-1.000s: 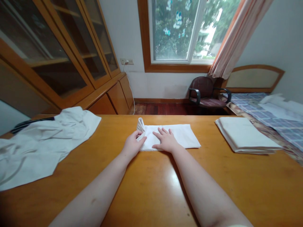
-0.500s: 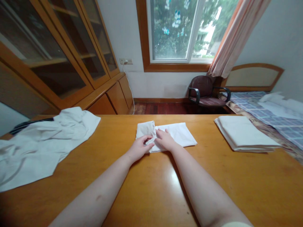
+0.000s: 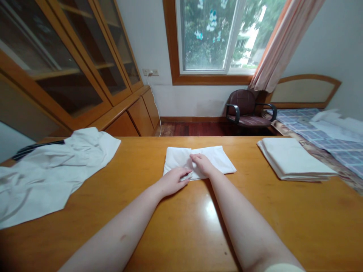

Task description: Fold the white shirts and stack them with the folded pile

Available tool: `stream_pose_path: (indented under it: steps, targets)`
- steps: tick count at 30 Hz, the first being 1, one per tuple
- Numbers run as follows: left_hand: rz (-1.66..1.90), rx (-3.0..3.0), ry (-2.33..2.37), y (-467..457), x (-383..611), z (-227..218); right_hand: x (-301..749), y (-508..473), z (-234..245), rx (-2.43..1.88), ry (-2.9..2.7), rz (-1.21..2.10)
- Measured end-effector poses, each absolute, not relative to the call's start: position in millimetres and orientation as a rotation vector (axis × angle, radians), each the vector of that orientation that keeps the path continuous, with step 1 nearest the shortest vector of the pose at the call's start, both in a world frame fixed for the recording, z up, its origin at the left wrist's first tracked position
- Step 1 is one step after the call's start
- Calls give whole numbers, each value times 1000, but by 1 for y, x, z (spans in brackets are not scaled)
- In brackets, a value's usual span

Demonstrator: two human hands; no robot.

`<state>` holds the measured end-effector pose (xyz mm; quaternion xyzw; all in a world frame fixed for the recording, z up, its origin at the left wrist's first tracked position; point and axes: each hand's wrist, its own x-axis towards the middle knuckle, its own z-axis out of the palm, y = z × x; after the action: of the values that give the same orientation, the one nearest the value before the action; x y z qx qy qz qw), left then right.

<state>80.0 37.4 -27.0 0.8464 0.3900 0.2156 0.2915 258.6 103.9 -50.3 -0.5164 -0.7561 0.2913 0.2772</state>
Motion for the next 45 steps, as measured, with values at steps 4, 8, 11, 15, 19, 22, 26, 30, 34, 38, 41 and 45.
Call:
stream_pose_path:
  steps: [4,8,11,15,19,22,26,30,34,38,41,45]
  targets:
    - [746,2182,1164,38,70,-19,257,104,-52,-1412,-1968,889]
    - [1168,1897,1678,57,46,-26,252,103,-50,-1516,-1899,768]
    - [1093,1744,1807,72,29,-38,249,102,-49,-1589,-1924,627]
    - [802,1976,1780,74,27,-43,247,102,-50,-1647,-1996,492]
    - [512,2466,1569,62,42,-35,248,102,-50,-1679,-2063,374]
    - [317,2611,1445,56,51,-34,250,99,-42,-1777,-2091,231]
    - [274,2511,1556,57,54,-40,250,89,-30,-1970,-2157,149]
    - [214,2407,1687,52,56,-37,245,83,-28,-1880,-2382,242]
    - [193,2356,1821,40,63,-25,246,88,-37,-1688,-2487,320]
    - [175,2211,1973,32,67,-9,252,94,-40,-1610,-2441,326]
    - [257,2104,2090,37,61,-6,254,93,-34,-1851,-2274,226]
    - [619,2214,1997,56,44,-20,253,89,-28,-2121,-2108,206]
